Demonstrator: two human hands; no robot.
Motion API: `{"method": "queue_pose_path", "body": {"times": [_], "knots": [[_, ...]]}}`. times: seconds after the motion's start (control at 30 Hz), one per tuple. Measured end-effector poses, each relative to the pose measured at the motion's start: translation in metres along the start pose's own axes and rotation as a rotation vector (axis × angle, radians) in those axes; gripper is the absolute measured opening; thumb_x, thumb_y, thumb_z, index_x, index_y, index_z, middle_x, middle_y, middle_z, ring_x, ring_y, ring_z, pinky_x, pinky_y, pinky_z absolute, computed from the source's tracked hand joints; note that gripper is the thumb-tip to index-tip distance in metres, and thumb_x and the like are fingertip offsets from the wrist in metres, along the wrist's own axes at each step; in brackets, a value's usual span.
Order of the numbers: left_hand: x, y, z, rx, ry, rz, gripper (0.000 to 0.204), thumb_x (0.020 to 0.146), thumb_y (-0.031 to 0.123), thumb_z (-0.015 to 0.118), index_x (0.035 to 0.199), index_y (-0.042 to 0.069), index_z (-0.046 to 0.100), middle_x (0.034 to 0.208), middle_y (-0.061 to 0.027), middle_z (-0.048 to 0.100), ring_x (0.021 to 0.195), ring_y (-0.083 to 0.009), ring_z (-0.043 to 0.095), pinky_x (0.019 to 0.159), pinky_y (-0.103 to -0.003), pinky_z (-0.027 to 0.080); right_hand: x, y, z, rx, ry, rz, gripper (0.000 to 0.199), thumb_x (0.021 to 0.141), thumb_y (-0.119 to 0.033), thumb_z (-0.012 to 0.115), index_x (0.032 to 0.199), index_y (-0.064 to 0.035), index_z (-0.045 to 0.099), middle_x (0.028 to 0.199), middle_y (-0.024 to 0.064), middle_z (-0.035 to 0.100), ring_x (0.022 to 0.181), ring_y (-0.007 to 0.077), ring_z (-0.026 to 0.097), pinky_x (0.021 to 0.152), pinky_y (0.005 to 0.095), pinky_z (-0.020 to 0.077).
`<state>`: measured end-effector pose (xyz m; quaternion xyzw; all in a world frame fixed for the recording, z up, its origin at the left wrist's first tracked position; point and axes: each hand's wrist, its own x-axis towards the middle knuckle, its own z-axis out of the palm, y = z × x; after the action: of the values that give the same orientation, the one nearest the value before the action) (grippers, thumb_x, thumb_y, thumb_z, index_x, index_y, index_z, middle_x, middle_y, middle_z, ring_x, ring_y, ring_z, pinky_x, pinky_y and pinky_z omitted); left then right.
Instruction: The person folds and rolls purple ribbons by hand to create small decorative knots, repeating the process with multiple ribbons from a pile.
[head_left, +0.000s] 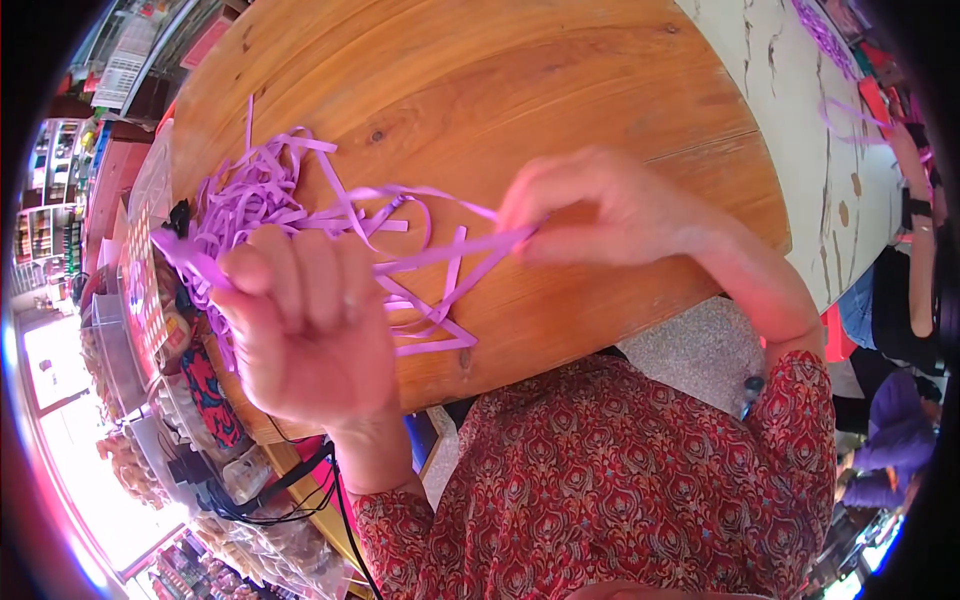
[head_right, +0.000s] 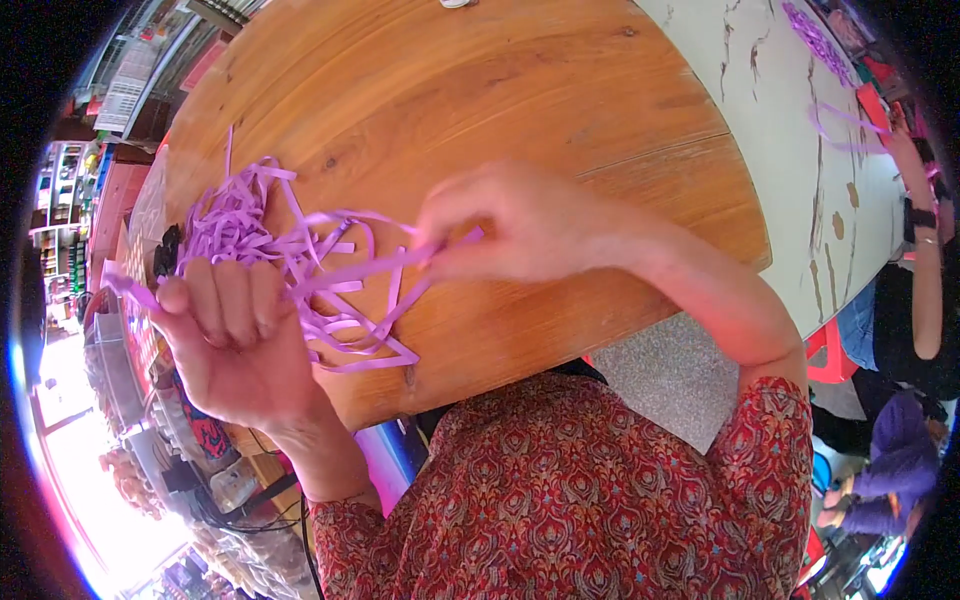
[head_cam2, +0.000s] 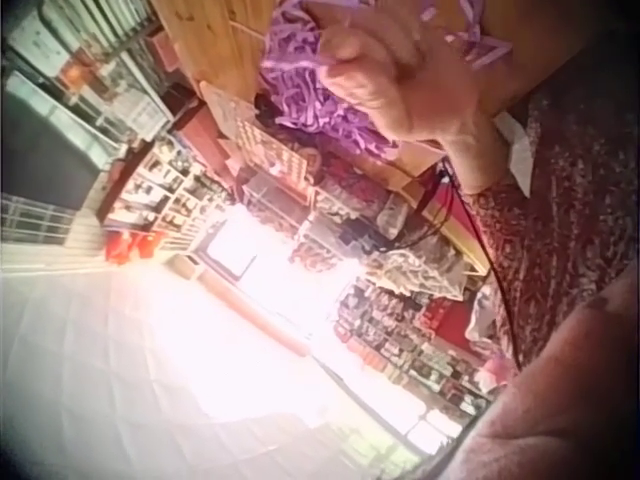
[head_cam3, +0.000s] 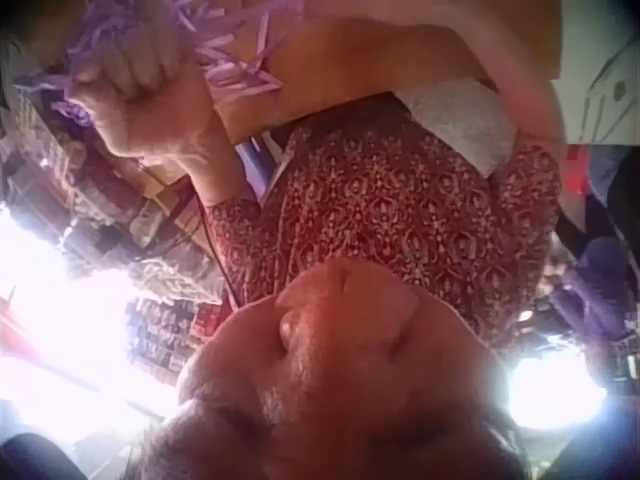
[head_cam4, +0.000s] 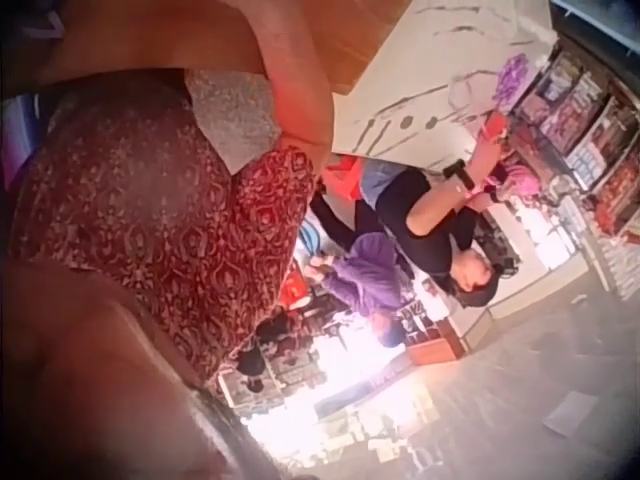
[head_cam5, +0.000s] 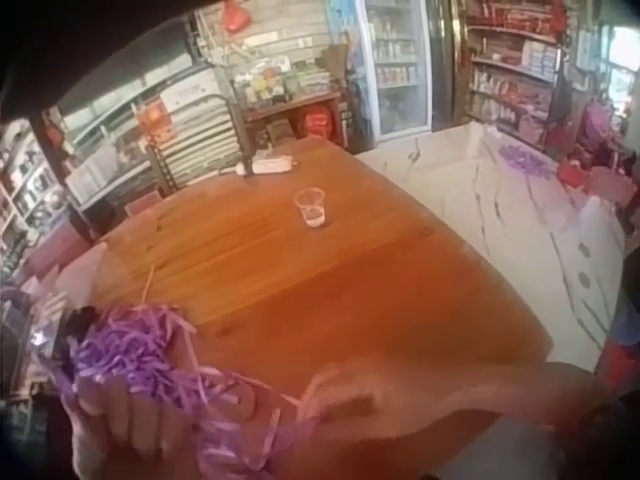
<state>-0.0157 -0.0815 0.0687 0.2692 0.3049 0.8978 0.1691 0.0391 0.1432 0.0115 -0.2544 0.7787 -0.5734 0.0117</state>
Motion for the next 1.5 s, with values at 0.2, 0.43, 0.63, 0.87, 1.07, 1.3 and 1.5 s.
{"method": "queue_pose_path", "body": {"times": [0.2, 0.43, 0.63, 0.87, 1.07, 1.3, 1.5], "knots": [[0.003, 0.012, -0.043, -0.170, 0.159, -0.001, 0.018, 0.095, 0.019, 0.048, 0.096, 0.002, 0.057, 0.058, 0.0050, 0.025, 0.050, -0.0075, 0.022, 0.050, -0.024, 0.020, -0.050, -0.013, -0.043, 0.126, 0.195, 0.300, 0.010, 0.081, -0.001, 0.063, 0.091, 0.0007, 0.063, 0.084, 0.0053, 0.062, 0.080, 0.0107, 0.059, 0.072, 0.0236, 0.0476], [0.006, 0.034, -0.097, 0.060, 0.240, 0.106, 0.026, 0.094, 0.018, 0.052, 0.108, -0.004, 0.052, 0.060, 0.0027, 0.036, 0.054, -0.0089, 0.035, 0.054, -0.023, 0.030, -0.083, -0.011, -0.065, 0.204, 0.412, 0.456, 0.017, 0.087, -0.009, 0.059, 0.100, 0.0016, 0.061, 0.088, 0.0064, 0.061, 0.081, 0.0109, 0.058, 0.072, 0.0226, 0.0471], [0.012, 0.008, -0.072, 1.963, 0.501, 0.535, 0.053, 0.082, 0.011, 0.066, 0.127, -0.005, 0.044, 0.120, -0.0176, 0.053, 0.109, -0.0297, 0.051, 0.094, -0.039, 0.040, -0.060, -0.008, -0.044, 0.110, 0.409, 0.340, 0.018, 0.089, -0.007, 0.055, 0.103, 0.0022, 0.062, 0.086, 0.0054, 0.061, 0.083, 0.0115, 0.058, 0.077, 0.0235, 0.0454], [-0.003, -0.102, 0.019, 0.795, -0.040, -0.174, 0.032, 0.082, 0.001, 0.063, 0.112, -0.002, 0.053, 0.100, -0.0117, 0.056, 0.090, -0.0206, 0.057, 0.077, -0.029, 0.045, -0.034, -0.037, -0.023, -0.143, 0.392, 0.089, 0.022, 0.084, 0.003, 0.058, 0.105, 0.0013, 0.062, 0.086, 0.0072, 0.062, 0.081, 0.0131, 0.060, 0.073, 0.0247, 0.0478], [-0.004, -0.093, -0.001, 0.971, -0.056, -0.144, 0.003, 0.084, 0.004, 0.064, 0.085, 0.001, 0.063, 0.074, -0.0021, 0.052, 0.066, -0.0091, 0.047, 0.058, -0.022, 0.037, -0.050, -0.032, -0.044, -0.342, 0.486, 0.134, 0.022, 0.078, 0.005, 0.064, 0.100, 0.0003, 0.064, 0.082, 0.0073, 0.064, 0.074, 0.0151, 0.061, 0.065, 0.0237, 0.0476], [0.000, -0.053, -0.038, 2.029, -0.330, 0.273, 0.016, 0.076, 0.001, 0.063, 0.092, 0.001, 0.062, 0.090, -0.0133, 0.058, 0.081, -0.0282, 0.056, 0.070, -0.037, 0.044, -0.060, -0.006, -0.044, -0.473, 0.467, 0.135, 0.015, 0.077, 0.003, 0.066, 0.092, -0.0001, 0.066, 0.079, 0.0076, 0.064, 0.072, 0.0160, 0.062, 0.062, 0.0237, 0.0471], [-0.006, -0.093, 0.003, 1.198, -0.157, -0.005, 0.025, 0.083, 0.003, 0.060, 0.107, 0.000, 0.056, 0.095, -0.0116, 0.058, 0.084, -0.0218, 0.055, 0.075, -0.028, 0.044, -0.030, -0.010, -0.021, -0.566, 0.445, -0.094, 0.019, 0.072, -0.001, 0.071, 0.090, -0.0018, 0.066, 0.076, 0.0065, 0.064, 0.069, 0.0193, 0.061, 0.060, 0.0270, 0.0468]]}}
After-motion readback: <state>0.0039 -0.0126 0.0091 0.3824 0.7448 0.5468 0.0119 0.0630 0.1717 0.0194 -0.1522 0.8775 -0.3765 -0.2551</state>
